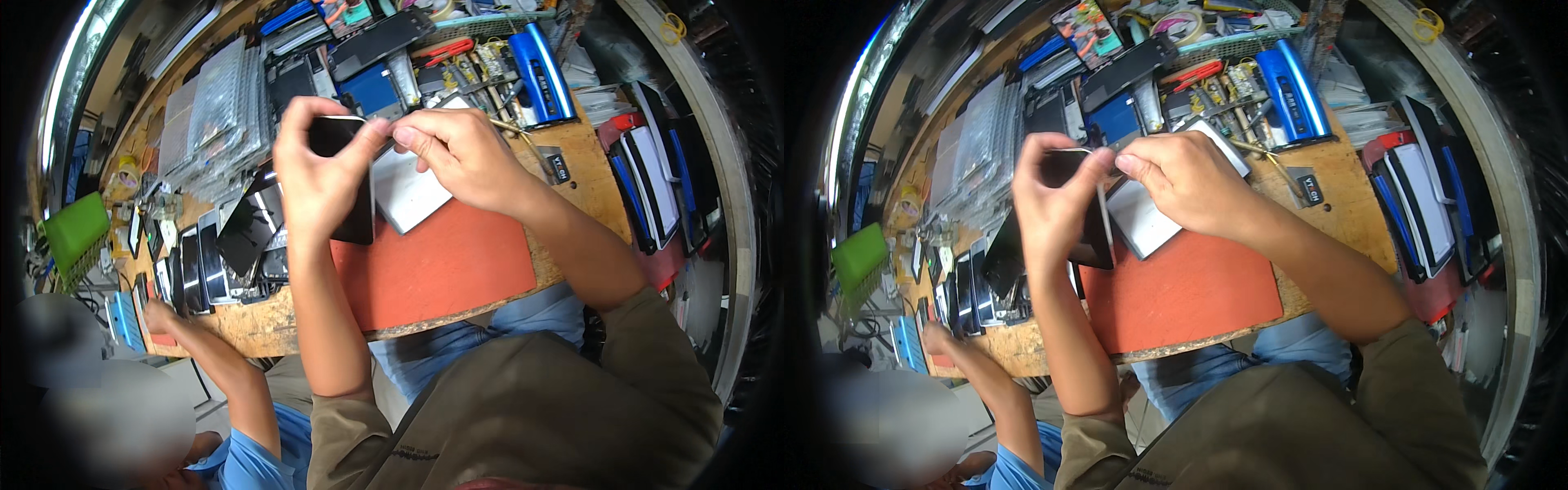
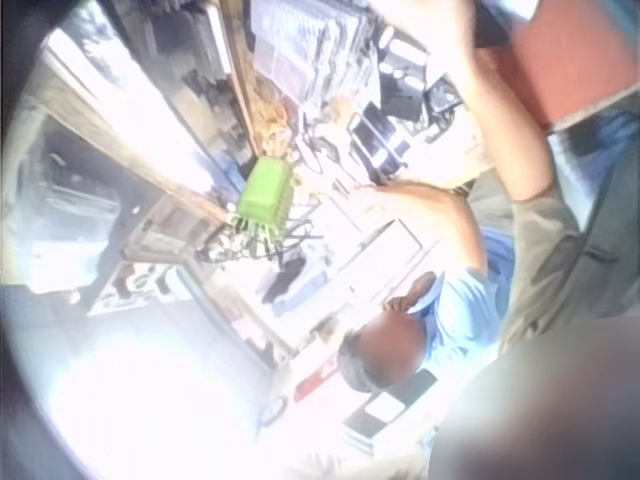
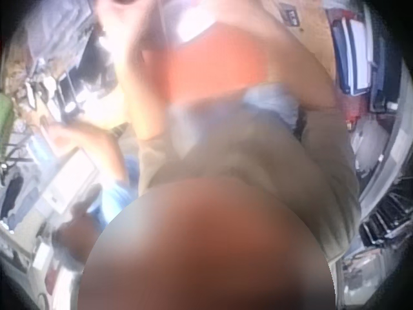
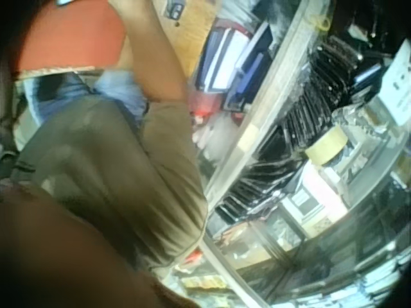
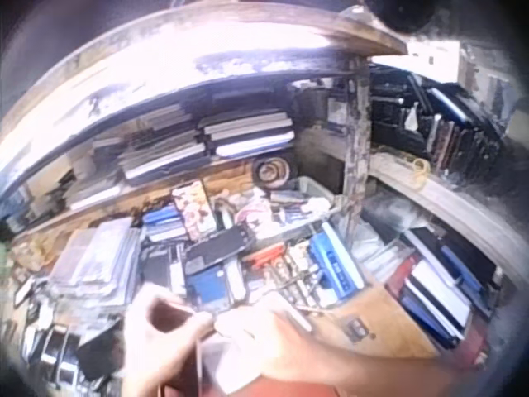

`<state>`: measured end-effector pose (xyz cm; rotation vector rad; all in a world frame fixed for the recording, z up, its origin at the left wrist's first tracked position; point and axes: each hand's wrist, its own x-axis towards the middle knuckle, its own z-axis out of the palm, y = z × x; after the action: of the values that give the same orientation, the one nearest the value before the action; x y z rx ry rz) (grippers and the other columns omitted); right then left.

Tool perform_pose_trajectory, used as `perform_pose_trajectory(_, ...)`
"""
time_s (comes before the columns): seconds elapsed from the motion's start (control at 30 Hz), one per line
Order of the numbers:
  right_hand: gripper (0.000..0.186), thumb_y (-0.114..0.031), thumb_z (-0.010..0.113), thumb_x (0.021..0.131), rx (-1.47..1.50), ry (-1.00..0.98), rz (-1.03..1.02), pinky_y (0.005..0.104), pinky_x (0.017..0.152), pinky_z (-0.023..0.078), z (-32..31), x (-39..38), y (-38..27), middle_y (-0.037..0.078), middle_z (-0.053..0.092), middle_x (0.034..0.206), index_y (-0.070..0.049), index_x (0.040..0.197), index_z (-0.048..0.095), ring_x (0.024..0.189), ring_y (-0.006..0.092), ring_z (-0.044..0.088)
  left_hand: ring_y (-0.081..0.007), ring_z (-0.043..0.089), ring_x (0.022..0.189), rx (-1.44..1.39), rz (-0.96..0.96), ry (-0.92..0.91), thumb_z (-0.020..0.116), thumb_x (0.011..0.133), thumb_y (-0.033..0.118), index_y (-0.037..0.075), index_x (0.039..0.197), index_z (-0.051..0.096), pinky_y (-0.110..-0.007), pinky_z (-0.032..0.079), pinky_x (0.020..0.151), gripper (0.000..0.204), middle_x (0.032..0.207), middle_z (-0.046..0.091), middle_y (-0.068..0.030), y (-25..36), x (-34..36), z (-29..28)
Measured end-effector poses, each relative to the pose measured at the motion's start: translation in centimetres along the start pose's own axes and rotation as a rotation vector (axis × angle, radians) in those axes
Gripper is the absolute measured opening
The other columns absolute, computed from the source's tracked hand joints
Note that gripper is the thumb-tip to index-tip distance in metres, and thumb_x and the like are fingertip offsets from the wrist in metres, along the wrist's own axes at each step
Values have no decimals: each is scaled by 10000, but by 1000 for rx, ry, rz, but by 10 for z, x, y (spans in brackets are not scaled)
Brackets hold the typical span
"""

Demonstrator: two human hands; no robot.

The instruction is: The person disassembles a smartphone using a screwdriver and a prying tool, removes the back cover, and manipulates internal components. They then test the device by powering it on and interacting with the touchscreen before placing it aside.

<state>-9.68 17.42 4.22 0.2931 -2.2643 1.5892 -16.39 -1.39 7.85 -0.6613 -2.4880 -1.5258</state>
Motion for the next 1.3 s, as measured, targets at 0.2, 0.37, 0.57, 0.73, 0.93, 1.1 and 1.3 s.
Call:
perform_pose_trajectory(0.2, 80, -102, 713, 891, -417, -387, -373, 405, 887, 474, 27, -25, -14, 84, 629, 950, -60, 834, 749, 1004, 262, 591, -80, 577, 818, -406, -53, 246, 924, 859, 194, 51, 1025, 639, -237, 464, 747, 360, 902, 657, -2, -6, 6, -33)
perform_pose_trajectory(0.37, 57, -98, 713, 775, -595, -473, -373, 392, 878, 418, 37, -33, -16, 91, 609, 948, -51, 776, 745, 1023, 270, 555, -80, 586, 817, -434, -72, 287, 923, 861, 199, 48, 1035, 640, -234, 472, 752, 365, 900, 670, -4, -9, 8, -32)
perform_pose_trajectory(0.57, 131, -194, 704, 812, -892, -438, -491, 410, 847, 407, 59, -43, -25, 77, 620, 951, -78, 813, 767, 1021, 263, 548, -73, 586, 798, -366, -40, 275, 893, 881, 131, 49, 1022, 641, -232, 473, 748, 300, 888, 659, 6, -11, 9, -31)
perform_pose_trajectory(0.73, 170, -231, 638, 862, -1079, -344, -566, 393, 831, 395, 63, -48, -19, 64, 573, 940, -87, 830, 721, 981, 244, 531, -68, 546, 848, -391, -70, 220, 870, 896, 103, 42, 1013, 632, -213, 438, 771, 272, 925, 604, 18, -13, 9, -29)
perform_pose_trajectory(0.93, 163, -202, 660, 848, -949, -368, -524, 438, 898, 419, 59, -46, -18, 81, 615, 999, -79, 792, 750, 1056, 265, 553, -85, 536, 878, -341, -117, 229, 860, 908, 130, 41, 1017, 636, -237, 442, 812, 264, 950, 585, 5, -18, 12, -24)
perform_pose_trajectory(1.1, 83, -95, 676, 807, -722, -377, -439, 430, 917, 419, 52, -39, -10, 109, 607, 1010, -43, 821, 739, 1081, 287, 553, -85, 607, 848, -394, -107, 201, 881, 889, 130, 45, 1042, 623, -231, 478, 788, 311, 919, 665, -15, -14, 7, -29)
perform_pose_trajectory(1.3, 58, -17, 714, 772, -487, -435, -318, 439, 974, 381, 43, -35, -2, 122, 571, 1084, -28, 826, 733, 1127, 306, 505, -92, 632, 860, -471, -72, 210, 879, 891, 116, 39, 1062, 626, -230, 499, 792, 315, 930, 672, -25, -10, 8, -38)
